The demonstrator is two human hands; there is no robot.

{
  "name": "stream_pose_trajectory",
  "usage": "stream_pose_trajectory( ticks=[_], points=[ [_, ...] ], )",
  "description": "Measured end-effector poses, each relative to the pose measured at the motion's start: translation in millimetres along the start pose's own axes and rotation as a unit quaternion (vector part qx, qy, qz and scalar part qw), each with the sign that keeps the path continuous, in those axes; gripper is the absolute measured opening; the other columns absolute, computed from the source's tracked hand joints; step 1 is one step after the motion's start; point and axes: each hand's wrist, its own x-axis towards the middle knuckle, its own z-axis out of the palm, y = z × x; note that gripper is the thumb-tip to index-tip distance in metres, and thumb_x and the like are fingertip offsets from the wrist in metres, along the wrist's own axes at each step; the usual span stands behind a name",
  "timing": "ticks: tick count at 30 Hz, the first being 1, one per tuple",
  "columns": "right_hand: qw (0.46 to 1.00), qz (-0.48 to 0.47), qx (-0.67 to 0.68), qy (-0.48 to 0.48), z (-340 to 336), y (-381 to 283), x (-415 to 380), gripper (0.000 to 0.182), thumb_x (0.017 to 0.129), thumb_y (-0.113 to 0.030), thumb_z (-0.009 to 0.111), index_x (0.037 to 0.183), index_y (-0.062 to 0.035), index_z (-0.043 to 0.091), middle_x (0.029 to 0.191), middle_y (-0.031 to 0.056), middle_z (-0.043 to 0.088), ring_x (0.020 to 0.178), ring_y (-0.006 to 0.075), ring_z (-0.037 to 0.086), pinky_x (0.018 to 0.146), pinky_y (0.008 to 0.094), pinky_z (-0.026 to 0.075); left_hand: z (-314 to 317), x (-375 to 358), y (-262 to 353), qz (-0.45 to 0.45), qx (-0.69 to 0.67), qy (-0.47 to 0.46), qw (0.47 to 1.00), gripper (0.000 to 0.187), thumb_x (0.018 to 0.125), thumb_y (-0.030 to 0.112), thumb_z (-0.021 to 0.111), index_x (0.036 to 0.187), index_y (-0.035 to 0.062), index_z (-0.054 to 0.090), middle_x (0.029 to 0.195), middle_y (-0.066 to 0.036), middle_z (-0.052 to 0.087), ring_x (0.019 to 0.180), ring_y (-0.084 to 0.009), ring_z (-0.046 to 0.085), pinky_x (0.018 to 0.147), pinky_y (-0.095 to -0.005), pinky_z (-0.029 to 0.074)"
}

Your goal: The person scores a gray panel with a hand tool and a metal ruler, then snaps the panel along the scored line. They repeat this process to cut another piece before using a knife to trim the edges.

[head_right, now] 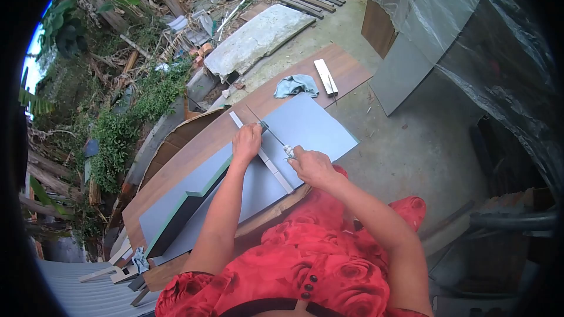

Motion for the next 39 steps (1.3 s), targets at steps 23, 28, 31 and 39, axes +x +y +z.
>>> stream_pose_trajectory(
  ticks=[23,28,31,39],
  points=[
    [0.992,0.029,-0.12,-0.024,0.2,-5.5,6.3,0.023,0.082,-0.021,0.048,0.09,-0.0002,0.042,0.066,0.0231,0.059,0.064,0.0418,0.058,0.06,0.0501,0.044,-5.2,-5.5,2.6,-0.019,-0.029,0.037,0.999,0.037,0.085,0.032,0.038,0.088,0.005,0.064,0.09,-0.021,0.057,0.084,-0.038,0.056,0.078,-0.0451,0.045],
    [0.994,-0.007,-0.108,0.027,18.8,-12.0,46.6,0.022,0.082,-0.021,0.048,0.087,0.0001,0.043,0.064,0.0231,0.058,0.063,0.0417,0.058,0.06,0.0504,0.044,-6.1,-7.8,1.7,-0.004,-0.041,0.043,0.998,0.036,0.085,0.031,0.039,0.087,0.0046,0.064,0.088,-0.023,0.057,0.083,-0.0376,0.057,0.079,-0.0447,0.045],
    [0.993,-0.004,-0.115,0.025,21.5,-9.8,34.9,0.022,0.082,-0.02,0.048,0.086,-0.0001,0.042,0.063,0.023,0.058,0.062,0.0418,0.057,0.059,0.0504,0.044,-5.8,-7.7,1.2,0.007,-0.045,0.052,0.998,0.036,0.085,0.029,0.038,0.086,0.003,0.063,0.086,-0.023,0.057,0.081,-0.0375,0.057,0.078,-0.0449,0.045],
    [0.986,0.054,-0.157,-0.027,3.5,10.5,-45.6,0.021,0.081,-0.019,0.049,0.088,-0.0009,0.042,0.064,0.024,0.057,0.063,0.043,0.057,0.059,0.0521,0.043,-14.8,-9.5,4.3,-0.01,-0.048,0.029,0.998,0.036,0.084,0.03,0.039,0.087,0.003,0.063,0.085,-0.023,0.057,0.08,-0.0373,0.057,0.076,-0.045,0.046]
  ],
)
